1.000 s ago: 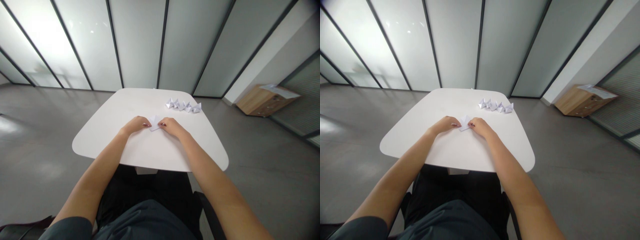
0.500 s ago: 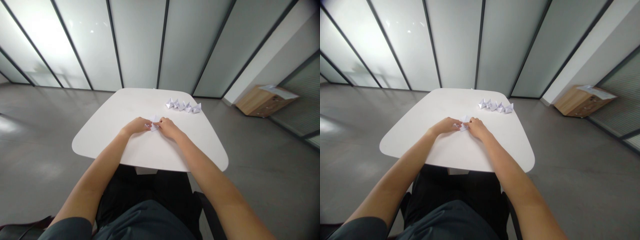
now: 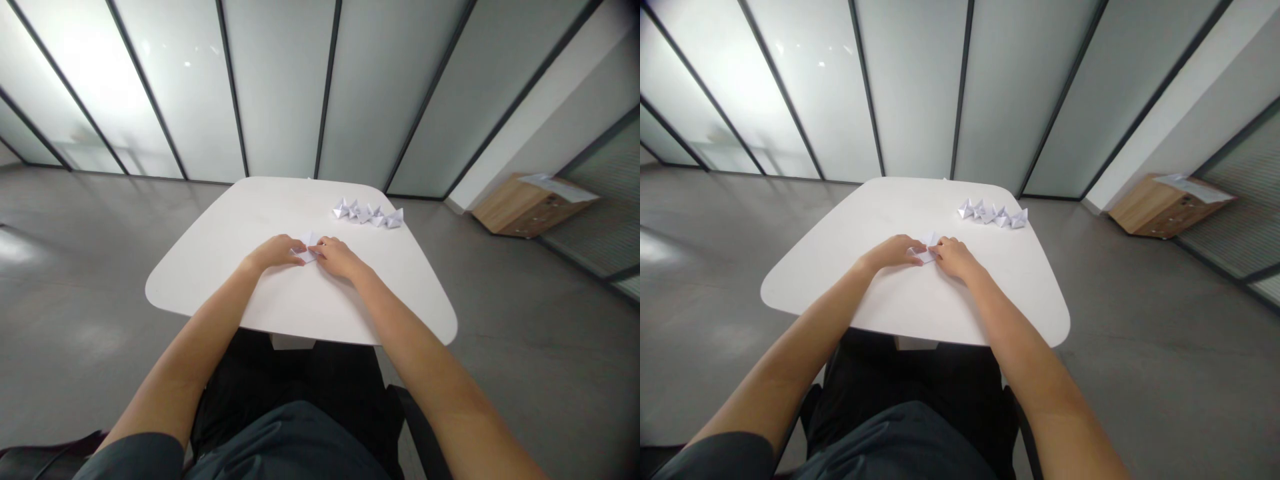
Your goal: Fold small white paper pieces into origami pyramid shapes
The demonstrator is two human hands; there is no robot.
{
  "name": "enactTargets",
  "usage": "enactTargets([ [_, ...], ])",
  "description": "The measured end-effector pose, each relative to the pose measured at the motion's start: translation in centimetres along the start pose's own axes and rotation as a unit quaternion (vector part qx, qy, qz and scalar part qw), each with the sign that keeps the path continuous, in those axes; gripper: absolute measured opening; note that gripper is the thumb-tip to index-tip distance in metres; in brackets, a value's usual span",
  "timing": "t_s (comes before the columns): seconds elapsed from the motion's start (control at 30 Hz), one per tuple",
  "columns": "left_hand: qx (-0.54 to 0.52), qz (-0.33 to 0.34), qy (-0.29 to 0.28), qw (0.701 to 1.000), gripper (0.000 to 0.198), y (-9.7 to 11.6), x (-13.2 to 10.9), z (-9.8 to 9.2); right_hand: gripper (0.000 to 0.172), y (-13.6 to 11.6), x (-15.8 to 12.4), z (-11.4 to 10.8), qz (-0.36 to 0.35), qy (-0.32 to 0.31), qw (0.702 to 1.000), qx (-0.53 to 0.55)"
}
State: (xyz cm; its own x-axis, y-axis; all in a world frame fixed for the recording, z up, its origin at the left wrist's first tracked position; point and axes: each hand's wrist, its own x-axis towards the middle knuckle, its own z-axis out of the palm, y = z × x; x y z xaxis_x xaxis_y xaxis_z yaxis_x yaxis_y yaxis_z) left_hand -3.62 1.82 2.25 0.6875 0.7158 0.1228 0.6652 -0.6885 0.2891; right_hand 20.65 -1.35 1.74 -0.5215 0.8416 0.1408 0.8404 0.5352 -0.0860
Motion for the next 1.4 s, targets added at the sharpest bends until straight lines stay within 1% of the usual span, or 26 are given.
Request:
enactTargets([
  [0.17, -0.026, -0.028, -0.001, 0.999, 0.054, -0.1, 0.1, 0.0, 0.040, 0.8, 0.3, 0.3, -0.002, 0.012, 0.999, 0.047],
  [0.27, -0.047, -0.050, 0.003, 0.998, 0.054, -0.1, 0.2, -0.1, 0.036, 1.7, 0.4, 0.4, 0.025, 0.012, 0.997, 0.068],
  [0.37, -0.058, -0.083, 0.013, 0.995, 0.047, -0.1, 0.1, -0.5, 0.032, 2.8, 0.3, 0.3, 0.055, 0.015, 0.996, 0.072],
  [0.5, -0.030, -0.108, 0.028, 0.993, 0.033, -0.4, -0.2, -1.1, 0.029, 4.0, -0.2, 0.1, 0.093, 0.014, 0.992, 0.089],
  [0.6, -0.023, -0.128, 0.042, 0.991, 0.027, -0.8, -0.2, -1.2, 0.028, 4.4, -0.4, -0.1, 0.123, 0.006, 0.987, 0.106],
  [0.7, -0.015, -0.141, 0.067, 0.988, 0.029, -0.8, -0.1, -0.9, 0.029, 4.4, -0.4, -0.2, 0.138, -0.001, 0.984, 0.112],
  [0.8, 0.016, -0.151, 0.098, 0.984, 0.030, -0.5, 0.2, -0.4, 0.029, 4.2, -0.3, -0.3, 0.130, -0.005, 0.986, 0.105],
  [0.9, 0.043, -0.161, 0.102, 0.981, 0.027, -0.4, 0.5, 0.3, 0.023, 3.8, -0.3, -0.3, 0.121, 0.002, 0.988, 0.092],
  [0.97, 0.034, -0.158, 0.110, 0.981, 0.029, -0.7, 0.5, 0.7, 0.020, 3.5, -0.3, -0.3, 0.125, 0.016, 0.988, 0.088],
  [1.03, 0.019, -0.153, 0.121, 0.981, 0.035, -1.1, 0.6, 1.1, 0.023, 3.2, -0.2, -0.1, 0.143, 0.037, 0.985, 0.087],
  [1.13, 0.010, -0.159, 0.115, 0.981, 0.041, -1.7, 0.7, 1.5, 0.026, 2.9, 0.0, 0.4, 0.179, 0.057, 0.979, 0.075],
  [1.3, -0.029, -0.196, 0.113, 0.974, 0.048, -2.2, 1.0, 1.9, 0.032, 2.6, 0.4, 0.8, 0.220, 0.039, 0.973, 0.057],
  [1.4, -0.049, -0.198, 0.122, 0.971, 0.047, -2.3, 1.0, 1.9, 0.032, 2.5, 0.6, 0.8, 0.230, 0.028, 0.970, 0.076],
])
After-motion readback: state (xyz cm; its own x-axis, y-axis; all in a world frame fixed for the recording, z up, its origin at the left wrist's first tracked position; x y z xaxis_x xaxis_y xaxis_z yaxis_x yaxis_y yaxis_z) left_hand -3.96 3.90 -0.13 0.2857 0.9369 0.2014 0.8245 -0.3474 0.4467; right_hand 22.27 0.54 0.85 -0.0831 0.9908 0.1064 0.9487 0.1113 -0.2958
